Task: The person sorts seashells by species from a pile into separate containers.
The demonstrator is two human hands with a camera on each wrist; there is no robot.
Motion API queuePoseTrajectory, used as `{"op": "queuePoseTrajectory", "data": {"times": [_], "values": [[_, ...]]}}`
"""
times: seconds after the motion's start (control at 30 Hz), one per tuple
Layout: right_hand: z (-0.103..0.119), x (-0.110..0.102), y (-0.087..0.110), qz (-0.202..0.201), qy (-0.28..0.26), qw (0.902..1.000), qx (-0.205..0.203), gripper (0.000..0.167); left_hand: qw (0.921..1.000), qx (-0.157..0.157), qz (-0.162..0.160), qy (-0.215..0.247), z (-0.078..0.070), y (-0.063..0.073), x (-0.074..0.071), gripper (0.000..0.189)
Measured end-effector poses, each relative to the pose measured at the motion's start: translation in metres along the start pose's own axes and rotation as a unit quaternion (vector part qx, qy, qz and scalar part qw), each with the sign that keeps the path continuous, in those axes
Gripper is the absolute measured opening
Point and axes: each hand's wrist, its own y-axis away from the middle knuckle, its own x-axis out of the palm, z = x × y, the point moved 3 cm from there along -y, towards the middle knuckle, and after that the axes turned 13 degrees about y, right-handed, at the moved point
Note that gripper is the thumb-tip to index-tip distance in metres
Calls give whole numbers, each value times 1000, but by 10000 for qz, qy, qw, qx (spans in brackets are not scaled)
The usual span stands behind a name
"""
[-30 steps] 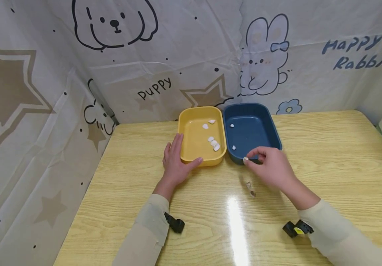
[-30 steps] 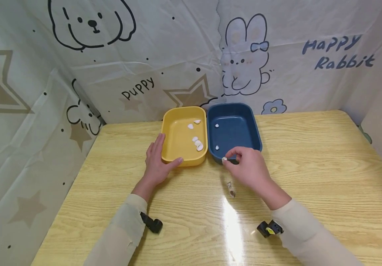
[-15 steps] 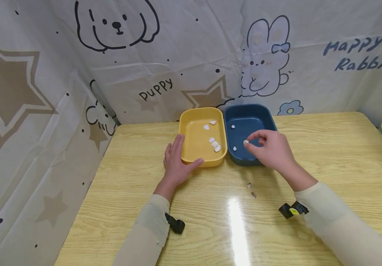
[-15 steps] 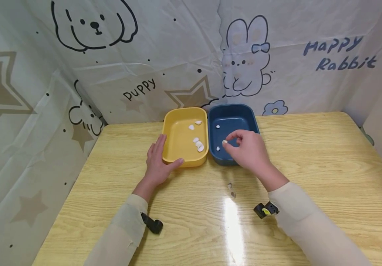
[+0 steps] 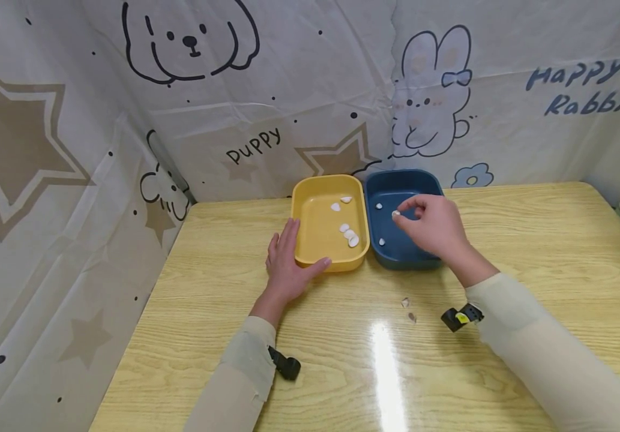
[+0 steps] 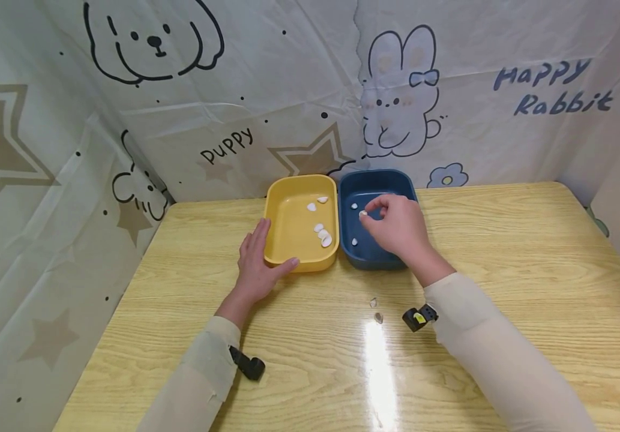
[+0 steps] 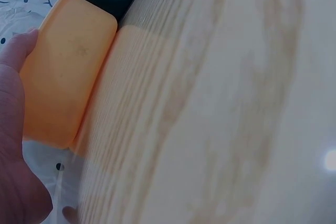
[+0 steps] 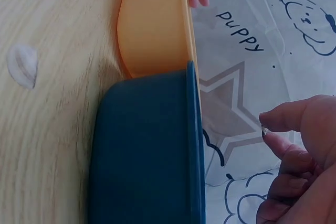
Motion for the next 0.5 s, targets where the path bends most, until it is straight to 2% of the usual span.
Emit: {"op": "queuePoseTrajectory", "data": {"times": [0.5], "values": [[-12,19,-23,25,-26,9995,321,22,10000,-37,11,-26,-1,1,0,109]]}}
